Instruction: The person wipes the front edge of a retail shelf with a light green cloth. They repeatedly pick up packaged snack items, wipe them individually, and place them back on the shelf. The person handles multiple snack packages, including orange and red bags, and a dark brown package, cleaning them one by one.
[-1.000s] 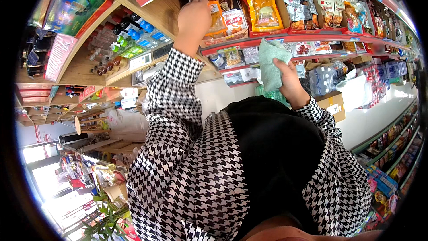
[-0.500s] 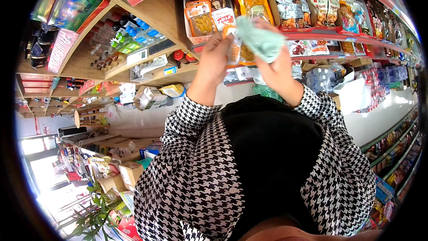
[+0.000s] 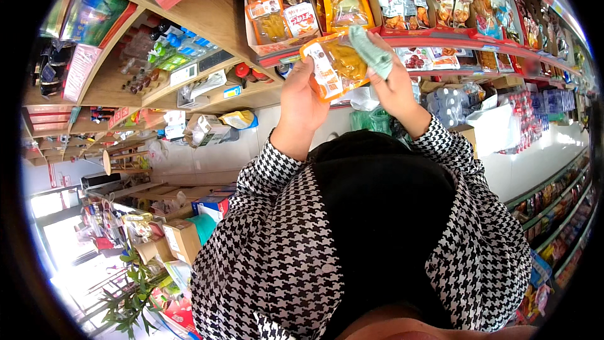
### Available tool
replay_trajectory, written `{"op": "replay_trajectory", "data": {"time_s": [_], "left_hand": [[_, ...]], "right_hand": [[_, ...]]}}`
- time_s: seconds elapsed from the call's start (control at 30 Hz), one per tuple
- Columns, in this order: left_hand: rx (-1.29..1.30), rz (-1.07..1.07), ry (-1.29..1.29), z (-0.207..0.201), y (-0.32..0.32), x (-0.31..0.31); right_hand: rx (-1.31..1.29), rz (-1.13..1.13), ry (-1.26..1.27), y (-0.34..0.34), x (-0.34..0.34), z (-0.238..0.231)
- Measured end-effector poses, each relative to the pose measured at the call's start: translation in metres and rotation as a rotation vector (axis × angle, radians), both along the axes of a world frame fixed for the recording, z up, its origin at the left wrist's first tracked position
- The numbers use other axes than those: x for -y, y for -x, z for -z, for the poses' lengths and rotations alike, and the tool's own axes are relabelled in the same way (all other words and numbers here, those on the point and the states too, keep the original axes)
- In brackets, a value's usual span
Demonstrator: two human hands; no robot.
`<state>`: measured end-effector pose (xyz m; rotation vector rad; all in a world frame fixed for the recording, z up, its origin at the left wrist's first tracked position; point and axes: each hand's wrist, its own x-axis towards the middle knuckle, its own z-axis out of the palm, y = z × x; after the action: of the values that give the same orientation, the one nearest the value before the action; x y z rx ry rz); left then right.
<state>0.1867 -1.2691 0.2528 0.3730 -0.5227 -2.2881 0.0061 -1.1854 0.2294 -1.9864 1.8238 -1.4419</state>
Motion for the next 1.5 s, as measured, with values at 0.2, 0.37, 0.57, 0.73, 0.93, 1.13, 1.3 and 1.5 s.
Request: {"op": "replay_trajectory", "data": {"time_s": [0.2,0.37,0.57,0.73,0.93,1.13,1.3,1.5], "left_hand": [[0.076,-0.019,-0.005,0.009,0.002,0.003],[0.292,-0.032,0.287,0.025,0.012,0.002],[0.758,-0.231,0.944,0.028,0.026,-0.006],[1.179,-0.549,1.590,0.034,0.028,0.005],[1.411,-0.523,1.717,0.037,0.031,0.042],[1.126,-0.244,1.527,0.011,0.053,0.097],[1.164,-0.495,1.940,-0.019,0.099,0.149],[1.286,-0.272,2.173,-0.020,0.153,0.173]], "right_hand": [[1.676,-0.027,-0.231,0.018,-0.022,0.013],[2.023,-0.348,-0.344,0.028,-0.031,0.018],[2.243,-0.685,-0.402,0.010,-0.042,0.019],[2.217,-0.808,-0.387,0.008,-0.048,0.021],[2.204,-0.651,-0.290,0.024,-0.064,0.041],[2.044,-0.524,-0.304,0.029,-0.079,0.028],[2.037,-0.486,-0.222,0.031,-0.094,0.023],[2.015,-0.439,-0.114,0.027,-0.114,0.027]]}}
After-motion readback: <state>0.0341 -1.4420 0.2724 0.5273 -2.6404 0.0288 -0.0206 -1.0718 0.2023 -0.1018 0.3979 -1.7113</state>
